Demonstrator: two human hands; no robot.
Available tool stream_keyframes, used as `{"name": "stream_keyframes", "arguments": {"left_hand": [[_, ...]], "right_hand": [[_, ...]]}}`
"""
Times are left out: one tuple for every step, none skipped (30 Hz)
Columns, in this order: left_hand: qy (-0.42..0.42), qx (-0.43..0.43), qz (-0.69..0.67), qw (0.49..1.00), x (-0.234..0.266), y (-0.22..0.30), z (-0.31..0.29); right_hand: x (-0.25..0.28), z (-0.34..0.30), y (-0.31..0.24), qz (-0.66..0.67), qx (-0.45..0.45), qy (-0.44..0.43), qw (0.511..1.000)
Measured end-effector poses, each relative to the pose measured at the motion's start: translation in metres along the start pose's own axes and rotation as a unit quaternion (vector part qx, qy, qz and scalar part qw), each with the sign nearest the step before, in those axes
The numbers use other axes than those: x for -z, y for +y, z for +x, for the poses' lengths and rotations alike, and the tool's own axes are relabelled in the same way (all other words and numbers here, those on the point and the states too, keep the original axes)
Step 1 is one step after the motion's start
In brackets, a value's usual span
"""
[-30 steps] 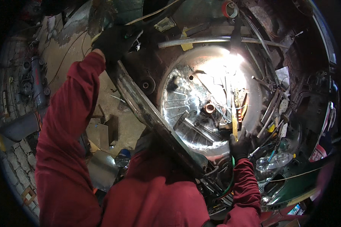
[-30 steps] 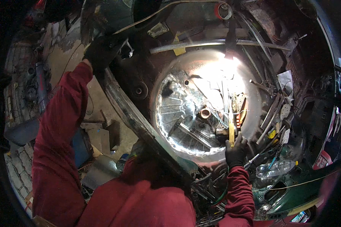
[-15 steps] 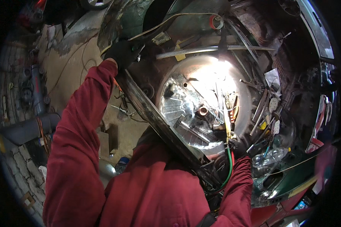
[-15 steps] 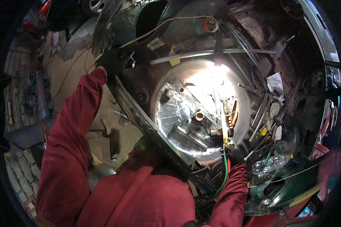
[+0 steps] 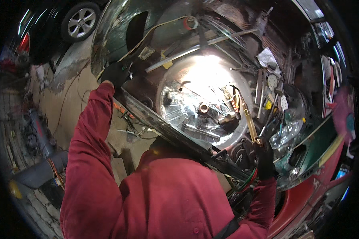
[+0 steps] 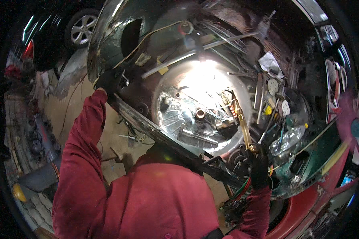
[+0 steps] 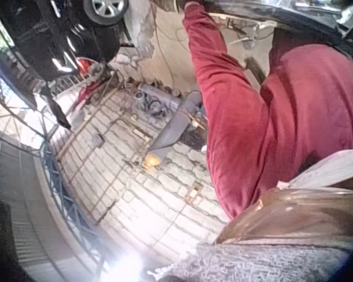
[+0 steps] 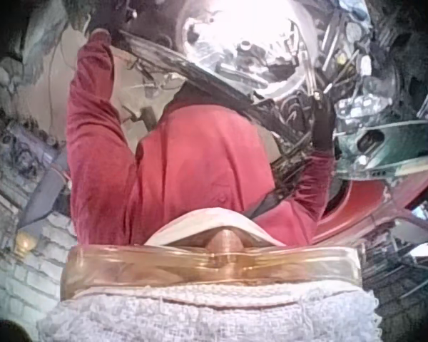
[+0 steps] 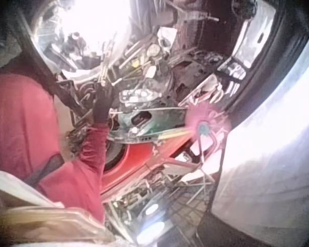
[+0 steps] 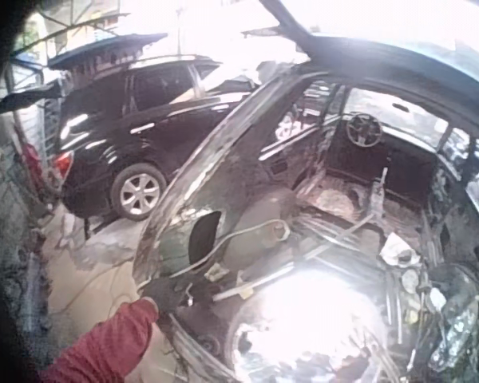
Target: The person welds a section of a car's wheel well using a handheld torch and filler rod. They repeatedly heat the metal, apply filler, and inspect the weld area. The person also uses a hammer to tap the weld and a wire brush to clean the surface.
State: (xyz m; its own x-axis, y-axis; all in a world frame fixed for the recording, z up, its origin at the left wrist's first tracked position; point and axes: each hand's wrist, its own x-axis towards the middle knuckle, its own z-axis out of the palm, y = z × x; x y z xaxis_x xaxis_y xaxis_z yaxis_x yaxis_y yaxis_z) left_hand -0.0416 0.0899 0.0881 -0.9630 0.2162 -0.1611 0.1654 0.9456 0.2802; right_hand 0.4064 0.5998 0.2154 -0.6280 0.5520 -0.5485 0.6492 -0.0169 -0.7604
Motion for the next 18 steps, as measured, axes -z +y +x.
{"name": "stream_keyframes", "arguments": {"left_hand": [[-0.007, -0.002, 0.000, 1.000, -0.003, 0.013, 0.003], [0.012, -0.017, -0.007, 1.000, 0.001, 0.017, 0.000], [-0.013, -0.028, -0.012, 0.999, 0.007, 0.018, -0.002], [-0.039, -0.039, -0.019, 0.998, 0.013, 0.021, -0.003], [-0.066, -0.054, -0.028, 0.996, 0.015, 0.027, -0.004], [-0.007, -0.135, -0.015, 0.991, 0.005, 0.024, -0.008], [0.027, -0.197, -0.041, 0.979, -0.018, 0.022, -0.006], [0.060, -0.257, -0.065, 0.962, -0.046, 0.020, -0.002], [0.090, -0.319, -0.093, 0.939, -0.063, 0.025, 0.001], [0.094, -0.367, -0.090, 0.921, -0.076, 0.049, -0.005], [0.090, -0.389, -0.113, 0.910, -0.084, 0.085, -0.016], [0.085, -0.411, -0.136, 0.897, -0.092, 0.121, -0.027], [-0.019, -0.348, -0.277, 0.896, -0.086, 0.159, -0.042], [-0.099, -0.259, -0.419, 0.865, -0.083, 0.196, -0.058], [-0.262, -0.079, -0.601, 0.751, -0.073, 0.225, -0.076], [-0.245, -0.130, -0.606, 0.746, -0.066, 0.243, -0.088], [-0.230, -0.180, -0.611, 0.736, -0.063, 0.254, -0.095], [-0.207, -0.252, -0.481, 0.814, -0.074, 0.256, -0.093]], "right_hand": [[0.001, -0.025, -0.001, -0.017, 0.040, 0.017, 0.999], [0.000, -0.045, 0.000, -0.033, 0.081, 0.025, 0.996], [-0.005, -0.061, -0.004, -0.052, 0.124, 0.030, 0.991], [-0.009, -0.078, -0.016, -0.014, 0.062, 0.027, 0.998], [-0.009, -0.093, -0.019, -0.061, 0.110, 0.041, 0.991], [-0.010, -0.103, -0.018, -0.104, 0.159, 0.050, 0.980], [-0.015, -0.113, -0.021, -0.150, 0.208, 0.056, 0.965], [-0.024, -0.128, -0.033, -0.056, 0.090, 0.058, 0.993], [-0.027, -0.138, -0.035, -0.074, 0.111, 0.063, 0.989], [-0.028, -0.149, -0.034, -0.095, 0.129, 0.072, 0.984], [-0.031, -0.157, -0.034, -0.116, 0.148, 0.077, 0.979], [-0.036, -0.167, -0.036, -0.096, 0.132, 0.083, 0.983], [-0.038, -0.175, -0.033, -0.088, 0.131, 0.087, 0.984], [-0.040, -0.182, -0.030, -0.085, 0.130, 0.092, 0.984], [-0.042, -0.187, -0.028, -0.078, 0.128, 0.094, 0.984], [-0.044, -0.190, -0.030, -0.112, 0.140, 0.094, 0.979], [-0.048, -0.195, -0.028, -0.105, 0.140, 0.093, 0.980], [-0.051, -0.200, -0.025, -0.099, 0.140, 0.093, 0.981]]}}
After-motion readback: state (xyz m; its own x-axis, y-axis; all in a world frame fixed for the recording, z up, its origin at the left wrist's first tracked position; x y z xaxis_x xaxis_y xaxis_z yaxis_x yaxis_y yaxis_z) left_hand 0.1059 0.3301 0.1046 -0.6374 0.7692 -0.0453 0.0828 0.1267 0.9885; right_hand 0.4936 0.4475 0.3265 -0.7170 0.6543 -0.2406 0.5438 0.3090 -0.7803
